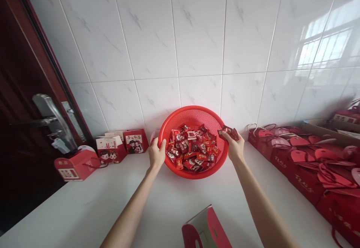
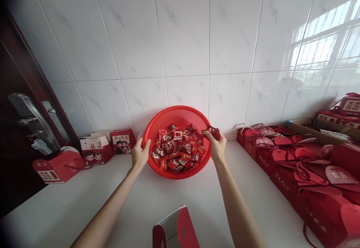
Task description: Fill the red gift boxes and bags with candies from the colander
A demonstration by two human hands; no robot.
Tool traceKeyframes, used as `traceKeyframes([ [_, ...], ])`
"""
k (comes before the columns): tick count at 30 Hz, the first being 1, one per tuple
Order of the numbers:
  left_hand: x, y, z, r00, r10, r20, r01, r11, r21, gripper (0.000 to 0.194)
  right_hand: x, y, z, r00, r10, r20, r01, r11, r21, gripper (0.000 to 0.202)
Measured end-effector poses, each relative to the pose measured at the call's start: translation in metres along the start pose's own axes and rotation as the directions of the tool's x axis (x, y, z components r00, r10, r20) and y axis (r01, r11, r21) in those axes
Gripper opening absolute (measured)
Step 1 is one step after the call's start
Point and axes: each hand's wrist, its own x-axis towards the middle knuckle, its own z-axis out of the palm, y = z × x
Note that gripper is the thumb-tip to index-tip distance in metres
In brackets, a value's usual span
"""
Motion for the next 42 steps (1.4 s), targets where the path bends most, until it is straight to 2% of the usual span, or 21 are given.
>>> traceKeyframes([
  [5,0.004,-0.005,0.0,0.999,-0.031,0.019,0.031,0.999,0.012,0.025,-0.001,-0.001,0.004,0.998,0.02,0.056,-0.019,1.0,-0.021,0.034],
  [9,0.006,-0.004,-0.005,0.998,-0.041,0.051,0.041,0.999,0.01,0.028,-0.002,-0.002,0.006,0.999,0.014,0.047,-0.012,0.999,-0.04,0.032],
  [14,0.007,0.004,-0.01,0.997,-0.059,0.058,0.061,0.997,-0.048,0.045,-0.003,-0.007,0.008,1.0,-0.027,0.01,0.028,0.998,-0.059,0.028],
  [17,0.008,0.008,-0.013,0.995,-0.095,0.027,0.096,0.995,-0.038,0.053,-0.005,-0.013,0.011,0.999,-0.014,0.033,0.016,0.999,-0.042,0.03],
  [19,0.009,0.013,-0.015,0.998,-0.044,-0.035,0.043,0.999,-0.025,0.05,-0.007,-0.018,0.014,0.998,0.016,0.06,-0.015,1.0,-0.013,0.032],
  [22,0.005,0.032,-0.018,0.983,0.135,-0.121,-0.141,0.989,-0.041,0.039,-0.012,-0.025,0.022,0.988,0.078,0.136,-0.084,0.996,0.041,0.034],
  [24,-0.004,0.051,-0.018,0.969,0.231,-0.091,-0.241,0.964,-0.114,0.031,-0.019,-0.03,0.029,0.964,0.136,0.23,-0.153,0.986,0.061,0.034],
  [25,-0.009,0.062,-0.016,0.967,0.253,-0.029,-0.254,0.95,-0.182,0.029,-0.023,-0.032,0.032,0.946,0.162,0.28,-0.187,0.98,0.064,0.034],
  [26,-0.016,0.073,-0.014,0.965,0.256,0.054,-0.233,0.936,-0.266,0.03,-0.028,-0.034,0.036,0.926,0.183,0.331,-0.213,0.975,0.058,0.034],
  [28,-0.028,0.092,-0.009,0.943,0.231,0.24,-0.113,0.9,-0.422,0.037,-0.037,-0.039,0.043,0.879,0.204,0.43,-0.235,0.972,0.018,0.036],
  [29,-0.033,0.099,-0.007,0.927,0.217,0.306,-0.047,0.877,-0.479,0.04,-0.042,-0.041,0.046,0.859,0.206,0.468,-0.23,0.973,-0.005,0.037],
  [31,-0.041,0.108,-0.004,0.909,0.19,0.371,0.053,0.83,-0.556,0.041,-0.049,-0.043,0.05,0.834,0.204,0.512,-0.214,0.976,-0.039,0.038],
  [36,-0.048,0.116,-0.007,0.917,0.136,0.375,0.146,0.76,-0.634,0.04,-0.057,-0.043,0.055,0.823,0.183,0.537,-0.224,0.975,0.01,0.034],
  [39,-0.05,0.118,-0.008,0.937,0.106,0.333,0.145,0.75,-0.646,0.038,-0.059,-0.04,0.056,0.792,0.183,0.582,-0.257,0.965,0.046,0.031],
  [42,-0.055,0.12,-0.007,0.954,0.089,0.285,0.121,0.757,-0.642,0.036,-0.062,-0.037,0.058,0.786,0.201,0.585,-0.29,0.955,0.061,0.031],
])
